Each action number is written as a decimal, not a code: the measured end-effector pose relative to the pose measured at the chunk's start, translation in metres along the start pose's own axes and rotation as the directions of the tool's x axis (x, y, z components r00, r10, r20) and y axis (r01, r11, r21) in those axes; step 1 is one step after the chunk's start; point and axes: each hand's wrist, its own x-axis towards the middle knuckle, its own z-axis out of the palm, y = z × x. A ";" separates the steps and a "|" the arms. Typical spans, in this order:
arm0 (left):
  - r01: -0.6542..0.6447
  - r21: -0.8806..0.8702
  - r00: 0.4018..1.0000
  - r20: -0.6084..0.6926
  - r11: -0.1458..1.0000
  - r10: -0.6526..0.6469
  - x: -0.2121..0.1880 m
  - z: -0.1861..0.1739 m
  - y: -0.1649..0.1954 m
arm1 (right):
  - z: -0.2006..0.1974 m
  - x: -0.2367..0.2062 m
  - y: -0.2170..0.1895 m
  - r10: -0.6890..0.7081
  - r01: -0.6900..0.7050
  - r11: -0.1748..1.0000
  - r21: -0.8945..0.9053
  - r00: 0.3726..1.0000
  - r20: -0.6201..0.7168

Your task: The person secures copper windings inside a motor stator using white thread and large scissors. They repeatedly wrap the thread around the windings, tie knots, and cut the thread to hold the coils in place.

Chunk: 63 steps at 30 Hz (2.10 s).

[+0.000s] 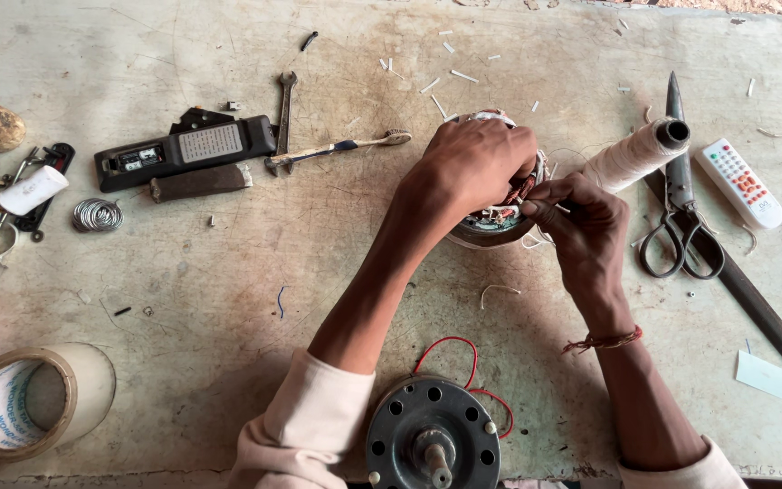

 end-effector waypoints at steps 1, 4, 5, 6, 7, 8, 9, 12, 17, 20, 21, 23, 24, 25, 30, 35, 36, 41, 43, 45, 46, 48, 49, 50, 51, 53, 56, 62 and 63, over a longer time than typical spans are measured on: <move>-0.003 -0.029 1.000 -0.007 1.000 0.002 0.002 0.000 -0.001 | 0.001 -0.001 0.000 0.002 -0.002 1.000 0.018 1.000 -0.015; -0.014 -0.086 1.000 -0.014 0.996 0.013 0.007 -0.002 -0.003 | 0.003 -0.003 0.000 -0.005 0.006 1.000 0.022 1.000 -0.024; -0.018 -0.083 1.000 -0.007 0.996 0.018 0.006 -0.002 -0.004 | 0.003 -0.003 0.000 -0.006 0.007 0.999 0.041 0.999 -0.034; -0.022 -0.082 1.000 0.002 0.996 0.022 0.005 -0.003 -0.004 | 0.003 -0.003 0.000 -0.005 0.007 0.998 0.058 0.999 -0.044; -0.023 -0.096 1.000 -0.014 0.995 0.022 0.004 -0.004 -0.005 | 0.003 -0.003 -0.001 -0.005 0.009 0.997 0.077 0.999 -0.054; -0.025 -0.110 0.999 -0.029 0.994 0.022 0.001 -0.004 -0.005 | 0.003 -0.003 -0.001 -0.013 0.016 0.996 0.085 0.999 -0.038; -0.027 -0.124 0.999 -0.044 0.992 0.022 -0.002 -0.004 -0.005 | 0.002 -0.002 -0.001 -0.022 0.024 0.995 0.093 1.000 -0.022; -0.040 -0.173 0.991 -0.135 0.984 0.016 -0.009 -0.006 -0.004 | 0.001 -0.002 0.000 -0.011 0.012 0.999 0.045 1.000 -0.021; -0.073 -0.183 0.990 -0.131 0.980 0.049 -0.015 -0.012 -0.004 | 0.001 -0.003 -0.002 -0.019 0.018 0.998 -0.067 1.000 -0.014; -0.095 -0.162 0.990 -0.119 0.982 0.076 -0.015 -0.015 -0.004 | 0.001 -0.002 -0.006 -0.130 0.131 0.946 -0.297 0.991 0.022; -0.106 -0.153 0.989 -0.116 0.983 0.088 -0.014 -0.015 -0.005 | 0.000 -0.001 -0.009 -0.226 0.228 0.858 -0.460 0.972 0.060; -0.068 -0.172 0.997 -0.033 0.983 0.063 -0.010 -0.017 -0.005 | 0.001 -0.002 -0.013 -0.354 0.349 0.692 -0.632 0.927 0.124; -0.048 -0.181 0.999 0.009 0.982 0.051 -0.008 -0.017 -0.005 | 0.001 -0.003 -0.014 -0.396 0.382 0.649 -0.658 0.908 0.137; -0.065 -0.190 0.998 -0.014 0.980 0.064 -0.008 -0.017 -0.006 | 0.002 -0.004 -0.015 -0.436 0.413 0.603 -0.683 0.887 0.151; -0.085 -0.251 0.995 -0.075 0.964 0.068 -0.014 -0.014 -0.010 | 0.000 0.000 -0.017 -0.314 0.330 0.612 -0.719 0.936 0.162; -0.148 -0.255 0.975 -0.197 0.956 0.099 -0.022 -0.012 -0.011 | -0.007 0.000 -0.013 -0.260 0.288 0.710 -0.643 0.955 0.141; -0.142 -0.262 0.977 -0.194 0.955 0.092 -0.023 -0.012 -0.011 | -0.008 -0.001 -0.012 -0.250 0.274 0.729 -0.628 0.960 0.129; -0.169 -0.271 0.970 -0.218 0.948 0.111 -0.025 -0.014 -0.009 | -0.011 -0.001 -0.003 -0.234 0.246 0.731 -0.636 0.967 0.104; -0.178 -0.267 0.970 -0.211 0.947 0.123 -0.026 -0.016 -0.007 | -0.014 0.000 -0.001 -0.263 0.276 0.736 -0.618 0.958 0.115; -0.207 -0.243 0.961 -0.233 0.948 0.150 -0.026 -0.018 -0.004 | -0.016 -0.001 0.001 -0.260 0.268 0.729 -0.629 0.960 0.108; -0.121 -0.263 0.987 -0.133 0.957 0.089 -0.026 -0.018 -0.002 | -0.017 -0.001 0.002 -0.258 0.264 0.726 -0.635 0.960 0.104; 0.054 -0.275 0.997 0.072 0.960 -0.035 -0.025 -0.015 0.002 | -0.017 -0.001 0.003 -0.268 0.266 0.714 -0.648 0.958 0.098; 0.012 -0.249 1.000 0.001 0.968 -0.012 -0.025 -0.013 0.002 | -0.016 -0.002 0.003 -0.273 0.267 0.708 -0.654 0.957 0.096; -0.028 -0.219 0.997 -0.070 0.975 0.013 -0.026 -0.009 0.002 | -0.014 -0.001 0.004 -0.263 0.240 0.718 -0.653 0.963 0.065; -0.067 -0.187 0.989 -0.139 0.980 0.041 -0.026 -0.006 0.001 | -0.010 -0.001 0.005 -0.253 0.214 0.728 -0.652 0.967 0.035; -0.052 -0.235 0.986 -0.164 0.971 0.013 -0.025 -0.001 -0.001 | -0.004 -0.004 0.003 -0.250 0.188 0.740 -0.646 0.968 -0.005; -0.058 -0.213 0.997 -0.063 0.975 0.046 -0.010 -0.002 -0.006 | 0.006 -0.010 0.000 -0.255 0.178 0.757 -0.629 0.966 -0.033; 0.017 -0.138 0.991 0.131 0.990 0.001 0.015 -0.006 -0.004 | 0.012 -0.012 -0.006 -0.221 0.143 0.790 -0.596 0.973 -0.059; -0.017 -0.113 0.996 0.083 0.993 0.027 0.014 -0.006 -0.004 | 0.012 -0.011 -0.007 -0.214 0.139 0.798 -0.586 0.975 -0.059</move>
